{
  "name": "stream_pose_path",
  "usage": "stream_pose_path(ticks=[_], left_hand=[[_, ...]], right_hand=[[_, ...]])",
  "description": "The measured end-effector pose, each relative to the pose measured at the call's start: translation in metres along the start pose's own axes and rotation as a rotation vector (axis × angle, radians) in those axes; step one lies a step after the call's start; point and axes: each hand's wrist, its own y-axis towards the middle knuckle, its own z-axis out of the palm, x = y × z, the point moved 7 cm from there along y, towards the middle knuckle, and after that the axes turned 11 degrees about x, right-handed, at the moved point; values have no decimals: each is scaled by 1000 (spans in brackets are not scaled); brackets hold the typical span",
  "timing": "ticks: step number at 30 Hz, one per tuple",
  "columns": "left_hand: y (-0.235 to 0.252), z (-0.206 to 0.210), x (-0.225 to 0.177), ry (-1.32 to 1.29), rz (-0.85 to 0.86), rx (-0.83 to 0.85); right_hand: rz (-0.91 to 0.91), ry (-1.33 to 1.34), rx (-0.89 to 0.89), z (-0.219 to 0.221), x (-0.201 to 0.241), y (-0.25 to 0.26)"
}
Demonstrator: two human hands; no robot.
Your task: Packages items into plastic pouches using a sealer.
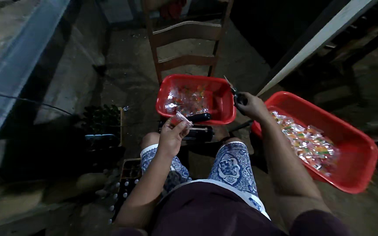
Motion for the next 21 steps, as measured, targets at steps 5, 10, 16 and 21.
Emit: stream_pose_path(ticks=[5,10,16,21], left_hand=[[-12,27,10,159,18,86],[-26,41,14,442,141,173],[-43,43,1,783,240,180],[-55,45,1,497,94,295]], right_hand=[[-420,620,69,42,87,-117],[-576,701,-13,56,124,-139],[-591,718,-25,62,138,-148],[-536,834,69,62,132,-145]])
